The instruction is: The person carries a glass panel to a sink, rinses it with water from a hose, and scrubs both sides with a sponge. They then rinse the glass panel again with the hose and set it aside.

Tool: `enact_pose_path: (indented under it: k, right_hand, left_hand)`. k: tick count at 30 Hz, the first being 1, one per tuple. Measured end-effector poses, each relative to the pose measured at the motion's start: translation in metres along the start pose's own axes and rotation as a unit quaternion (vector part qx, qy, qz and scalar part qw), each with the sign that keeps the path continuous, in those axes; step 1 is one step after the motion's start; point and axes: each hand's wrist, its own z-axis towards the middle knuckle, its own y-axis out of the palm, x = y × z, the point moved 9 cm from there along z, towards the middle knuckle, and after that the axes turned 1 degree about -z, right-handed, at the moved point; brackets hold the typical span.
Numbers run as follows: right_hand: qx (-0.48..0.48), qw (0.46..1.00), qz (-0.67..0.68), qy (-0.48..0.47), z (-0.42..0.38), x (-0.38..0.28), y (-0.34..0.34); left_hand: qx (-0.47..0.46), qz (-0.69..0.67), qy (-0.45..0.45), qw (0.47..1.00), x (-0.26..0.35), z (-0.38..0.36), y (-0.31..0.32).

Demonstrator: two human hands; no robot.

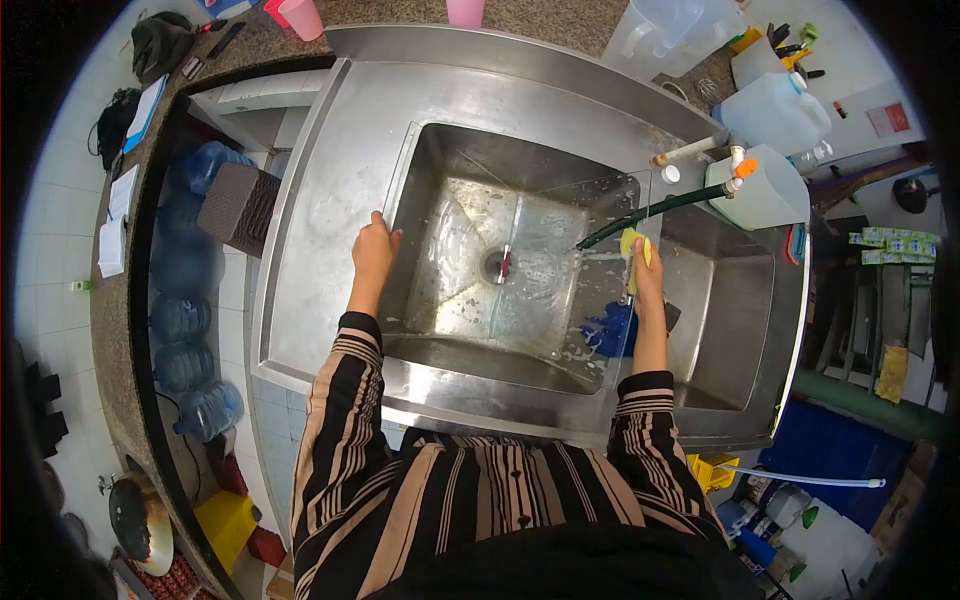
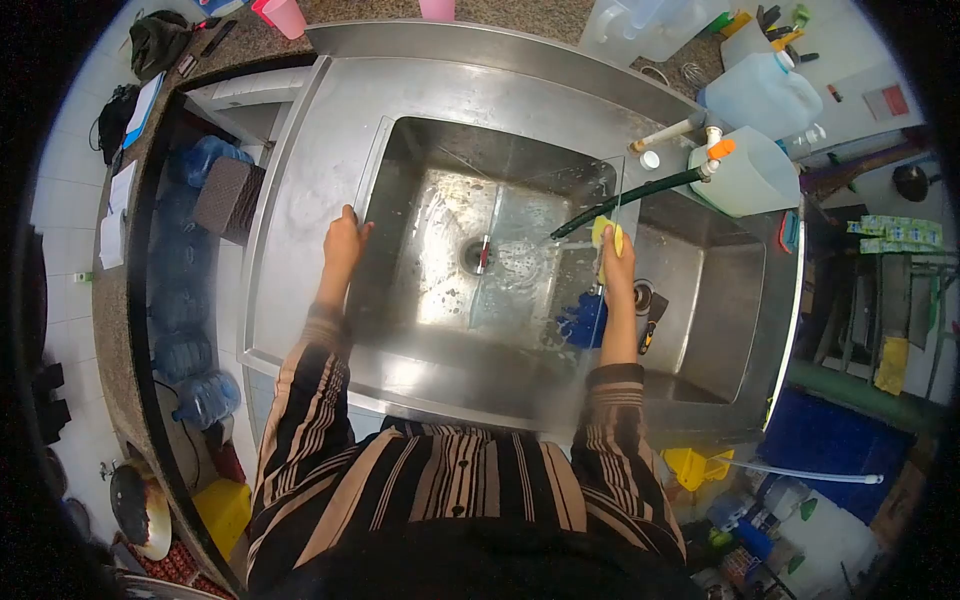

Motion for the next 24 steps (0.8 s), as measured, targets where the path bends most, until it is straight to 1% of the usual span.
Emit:
enact_pose_path:
  k: [1,2,4,6,8,10,11,13,15,17,20,22,24]
  right_hand:
    - [0.023,1.0,0.001,-0.015,0.003,0.002,-0.005]
    - [0.024,1.0,0.0,-0.015,0.005,0.007,-0.008]
    - [0.034,0.998,0.042,0.036,0.001,0.014,-0.008]
    - [0.048,0.998,0.025,0.033,0.002,0.016,-0.011]
    - [0.063,0.998,0.007,0.029,0.006,0.022,-0.014]
    - [0.102,0.993,-0.023,-0.05,0.012,0.018,-0.023]
    - [0.102,0.993,-0.026,-0.05,0.014,0.023,-0.025]
    - [0.152,0.985,-0.033,-0.068,0.012,0.021,-0.037]
    - [0.155,0.985,-0.031,-0.072,0.012,0.022,-0.042]
    - [0.157,0.984,-0.028,-0.076,0.011,0.023,-0.045]
    - [0.169,0.983,-0.009,-0.074,0.009,0.025,-0.049]
    - [0.168,0.98,-0.028,-0.105,0.011,0.024,-0.05]
    - [0.172,0.981,-0.016,-0.093,0.013,0.027,-0.053]
  left_hand:
    - [-0.003,0.039,-0.005,0.999,-0.004,0.003,0.0]
    - [-0.006,0.079,-0.01,0.997,-0.007,0.005,0.0]
    - [-0.009,0.103,-0.012,0.995,-0.003,0.005,-0.002]
    - [-0.014,0.127,-0.014,0.992,0.0,0.004,-0.005]
    - [0.004,0.176,-0.013,0.984,0.006,0.002,-0.011]
    - [-0.004,0.174,-0.031,0.984,0.011,-0.001,-0.011]
    - [-0.012,0.173,-0.048,0.984,0.011,-0.004,-0.009]
    - [-0.006,0.168,-0.05,0.985,0.013,-0.01,-0.006]
    - [-0.001,0.162,-0.051,0.985,0.014,-0.018,-0.004]
    - [0.034,0.148,-0.04,0.988,0.018,-0.024,-0.006]
    - [0.043,0.108,-0.035,0.993,0.017,-0.032,-0.007]
    - [0.047,0.1,-0.033,0.993,0.015,-0.035,-0.008]
    - [0.053,0.091,-0.03,0.994,0.012,-0.036,-0.01]
